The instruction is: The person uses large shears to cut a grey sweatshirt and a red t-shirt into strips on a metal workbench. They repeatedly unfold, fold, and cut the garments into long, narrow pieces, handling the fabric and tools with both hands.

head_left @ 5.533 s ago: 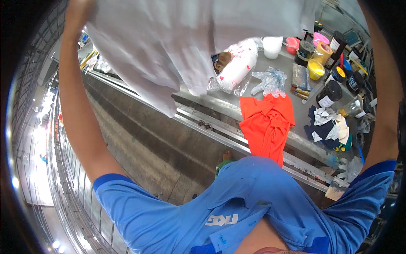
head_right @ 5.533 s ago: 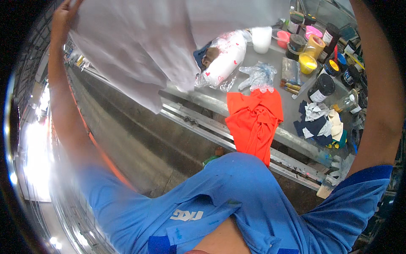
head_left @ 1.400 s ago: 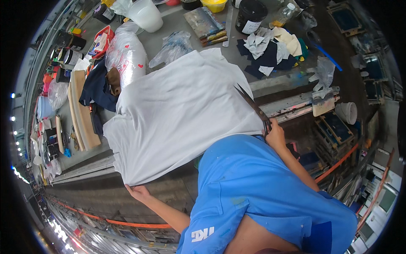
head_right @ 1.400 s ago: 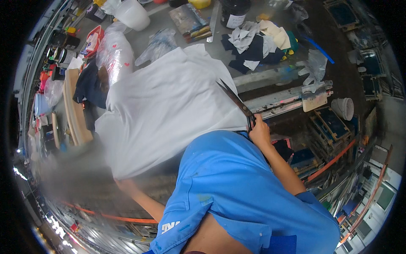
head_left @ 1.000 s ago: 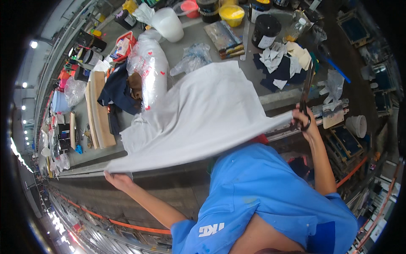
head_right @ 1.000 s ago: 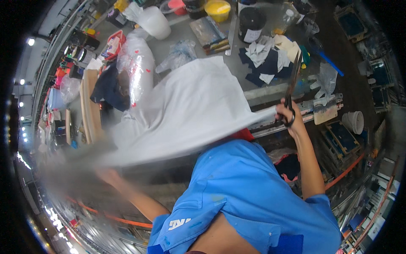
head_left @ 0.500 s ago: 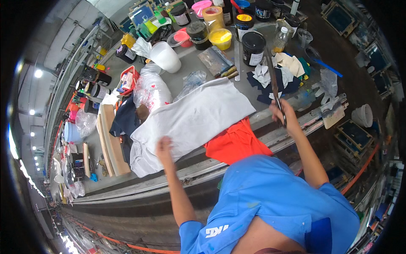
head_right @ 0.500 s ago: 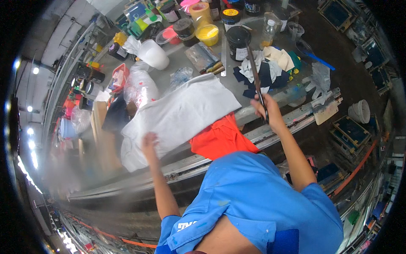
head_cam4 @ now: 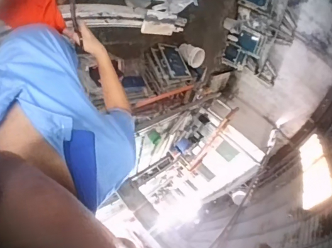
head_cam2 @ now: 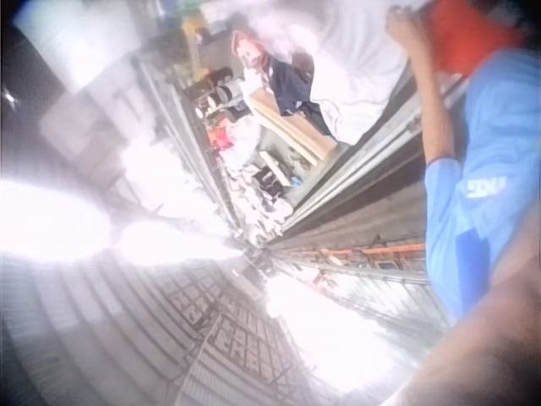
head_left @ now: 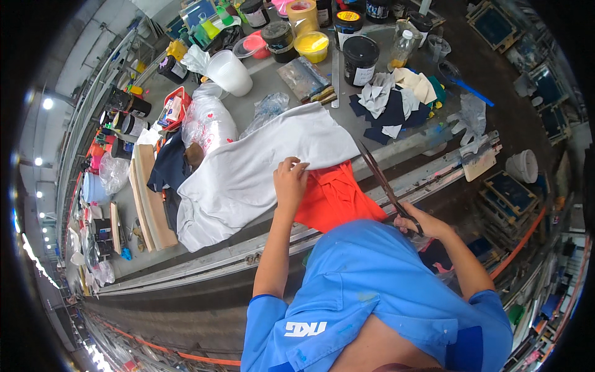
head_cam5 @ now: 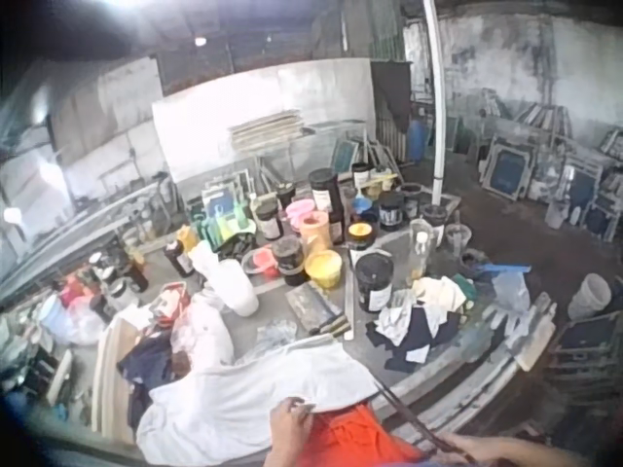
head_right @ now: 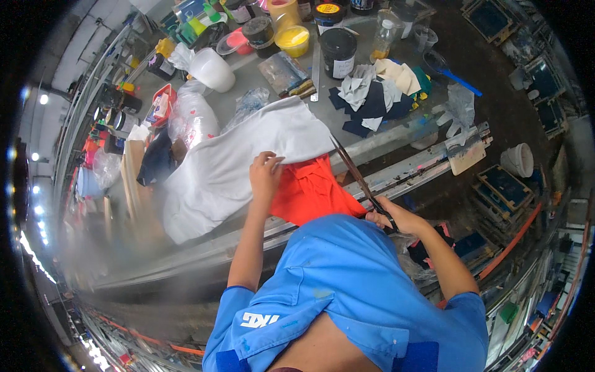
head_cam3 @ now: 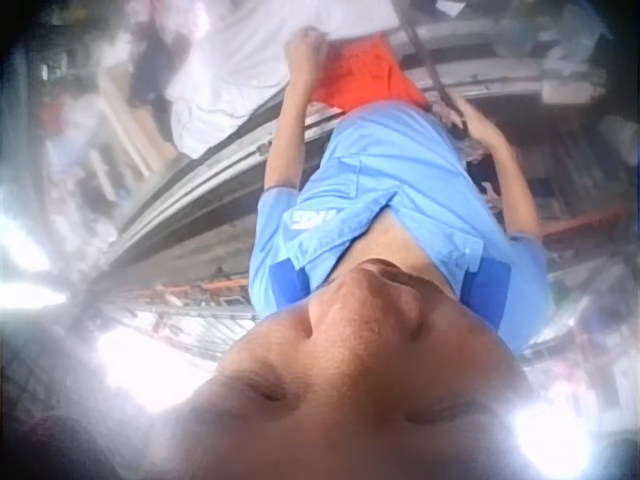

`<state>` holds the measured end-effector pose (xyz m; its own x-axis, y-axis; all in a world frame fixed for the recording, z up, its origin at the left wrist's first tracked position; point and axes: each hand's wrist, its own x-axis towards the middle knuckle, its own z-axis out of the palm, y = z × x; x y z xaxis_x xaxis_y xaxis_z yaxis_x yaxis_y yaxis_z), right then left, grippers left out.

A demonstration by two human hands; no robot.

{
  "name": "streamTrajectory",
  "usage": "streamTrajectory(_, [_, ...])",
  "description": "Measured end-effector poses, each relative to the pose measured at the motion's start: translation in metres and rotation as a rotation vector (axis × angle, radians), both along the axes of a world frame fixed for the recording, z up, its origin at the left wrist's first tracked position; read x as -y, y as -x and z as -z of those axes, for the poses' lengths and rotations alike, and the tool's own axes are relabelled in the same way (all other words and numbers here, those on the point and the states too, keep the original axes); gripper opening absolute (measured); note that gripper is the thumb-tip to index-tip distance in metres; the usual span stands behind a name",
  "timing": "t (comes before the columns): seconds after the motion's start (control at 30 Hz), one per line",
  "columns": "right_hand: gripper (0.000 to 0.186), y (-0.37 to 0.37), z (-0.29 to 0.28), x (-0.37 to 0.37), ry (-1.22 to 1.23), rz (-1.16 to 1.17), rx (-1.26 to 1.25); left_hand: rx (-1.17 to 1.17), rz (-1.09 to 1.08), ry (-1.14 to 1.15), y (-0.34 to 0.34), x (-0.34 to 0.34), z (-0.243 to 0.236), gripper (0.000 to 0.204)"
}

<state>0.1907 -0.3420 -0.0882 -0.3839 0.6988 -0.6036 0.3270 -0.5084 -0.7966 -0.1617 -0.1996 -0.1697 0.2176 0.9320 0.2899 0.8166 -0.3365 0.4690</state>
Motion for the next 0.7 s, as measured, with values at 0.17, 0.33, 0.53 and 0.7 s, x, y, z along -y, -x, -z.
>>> streamTrajectory(0.17, [0.056, -0.011, -0.006, 0.000, 0.209, -0.111, -0.136, 0.123, -0.012, 0.008, -0.008, 0.003, -0.036, 0.019])
streamTrajectory(0.33, [0.054, -0.014, -0.007, 0.002, 0.430, -0.243, -0.177, -0.064, -0.054, -0.161, -0.023, 0.023, -0.047, 0.018])
streamTrajectory(0.53, [0.053, 0.019, -0.004, -0.001, 0.354, -0.351, -0.200, -0.035, -0.074, -0.143, -0.029, 0.026, -0.037, 0.018])
streamTrajectory(0.7, [0.052, 0.065, 0.018, 0.000, 0.269, -0.166, -0.274, -0.035, 0.095, -0.132, -0.026, 0.035, -0.028, 0.018])
